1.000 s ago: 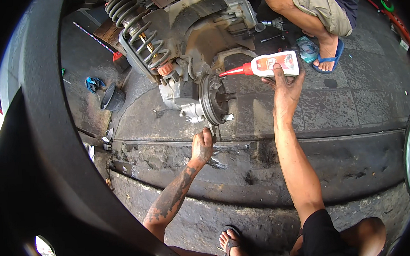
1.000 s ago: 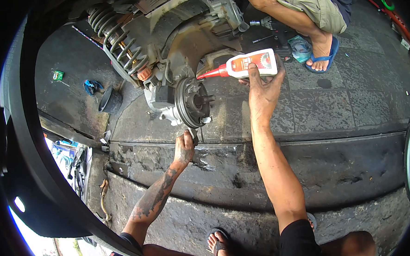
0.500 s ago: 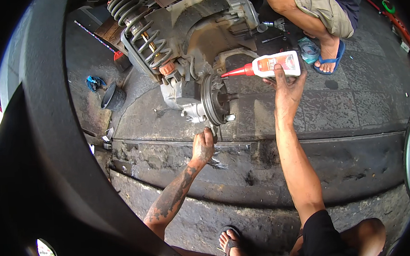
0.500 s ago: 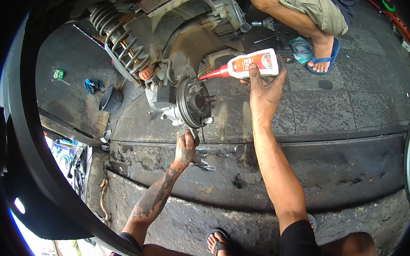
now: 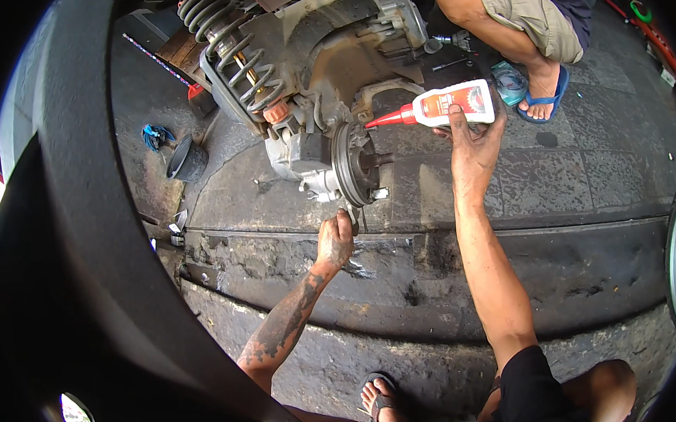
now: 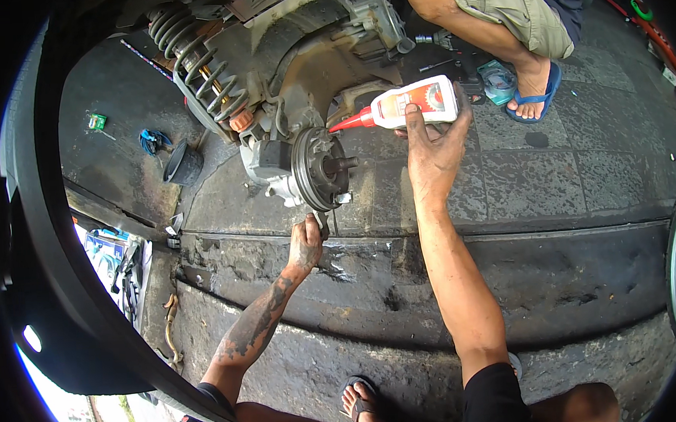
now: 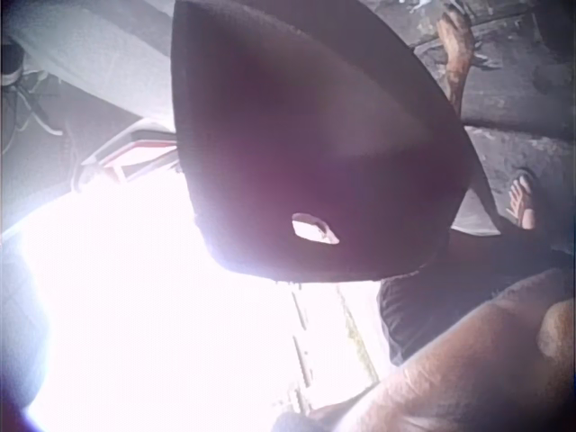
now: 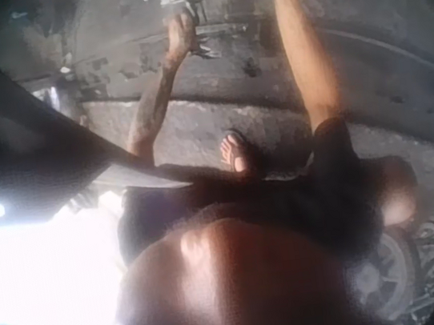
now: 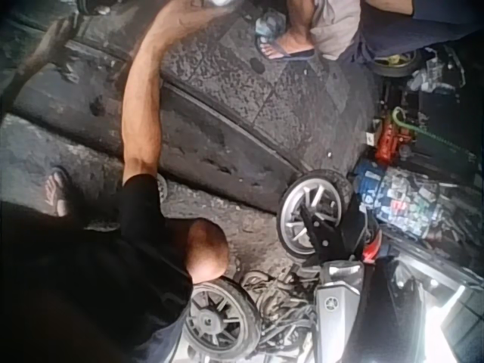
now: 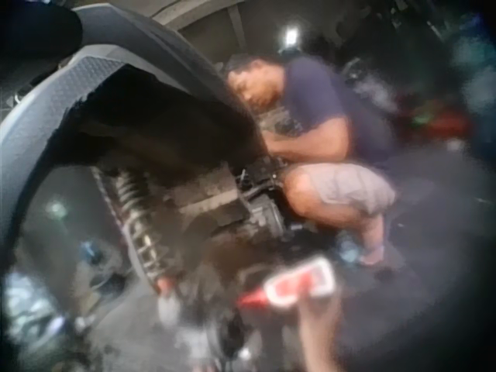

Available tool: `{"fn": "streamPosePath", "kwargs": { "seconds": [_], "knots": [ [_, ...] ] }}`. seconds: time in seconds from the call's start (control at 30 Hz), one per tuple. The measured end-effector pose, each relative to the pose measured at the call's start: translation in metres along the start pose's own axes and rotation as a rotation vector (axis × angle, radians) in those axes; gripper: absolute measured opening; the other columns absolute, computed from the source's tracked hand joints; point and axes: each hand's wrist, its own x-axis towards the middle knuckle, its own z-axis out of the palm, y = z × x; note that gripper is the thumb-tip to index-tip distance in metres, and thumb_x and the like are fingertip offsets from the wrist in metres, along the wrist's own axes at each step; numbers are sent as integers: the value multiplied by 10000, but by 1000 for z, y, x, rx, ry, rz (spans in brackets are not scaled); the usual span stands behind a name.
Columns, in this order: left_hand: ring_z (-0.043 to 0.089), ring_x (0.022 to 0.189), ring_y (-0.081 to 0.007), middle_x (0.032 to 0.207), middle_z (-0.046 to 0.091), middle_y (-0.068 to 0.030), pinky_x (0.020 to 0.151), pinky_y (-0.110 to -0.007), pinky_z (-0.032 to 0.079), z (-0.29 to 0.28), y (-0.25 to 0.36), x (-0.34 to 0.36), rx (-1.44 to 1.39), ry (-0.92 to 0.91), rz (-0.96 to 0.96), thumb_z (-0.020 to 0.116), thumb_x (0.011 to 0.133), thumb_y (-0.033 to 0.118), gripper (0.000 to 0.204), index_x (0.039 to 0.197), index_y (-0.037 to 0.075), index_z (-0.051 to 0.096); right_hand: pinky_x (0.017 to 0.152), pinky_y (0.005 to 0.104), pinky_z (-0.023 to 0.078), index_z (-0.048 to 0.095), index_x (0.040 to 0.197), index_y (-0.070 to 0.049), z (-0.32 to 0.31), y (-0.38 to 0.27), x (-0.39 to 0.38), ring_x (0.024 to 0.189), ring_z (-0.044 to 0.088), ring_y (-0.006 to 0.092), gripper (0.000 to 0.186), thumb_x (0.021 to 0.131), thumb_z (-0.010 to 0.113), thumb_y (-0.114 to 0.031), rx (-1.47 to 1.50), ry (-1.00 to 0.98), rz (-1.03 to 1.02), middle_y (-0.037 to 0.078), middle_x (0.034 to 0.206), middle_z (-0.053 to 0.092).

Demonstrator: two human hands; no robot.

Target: The person applies lubricant to a motorcycle rear brake assembly, wipes their hands, unpacks new brake shoes, and installs the brake shoes onto the wheel hub using pliers and by hand.

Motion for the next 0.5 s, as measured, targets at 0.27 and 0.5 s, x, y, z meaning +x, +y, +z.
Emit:
{"fn": "streamPosePath", "kwargs": {
  "seconds": [0.27, 0.5],
  "knots": [
    [526, 612, -457, 588, 544, -226, 633, -497, 413, -1, 2, -4, 45, 61, 71, 237, 939, 313, 536, 601, -19, 488, 637, 280, 579, 225, 1366, -19, -1, -7, -2, 858, 646, 228, 645, 862, 622, -82, -68, -26, -8, 216, 1121, 530],
    [520, 595, -453, 590, 544, -224, 611, -503, 410, 1, 0, -5, 46, 125, 130, 284, 925, 269, 447, 666, -25, 501, 637, 284, 579, 224, 1368, -15, 1, -6, 1, 860, 647, 228, 645, 861, 619, -71, -65, -32, -25, 219, 1128, 527]
  ]
}}
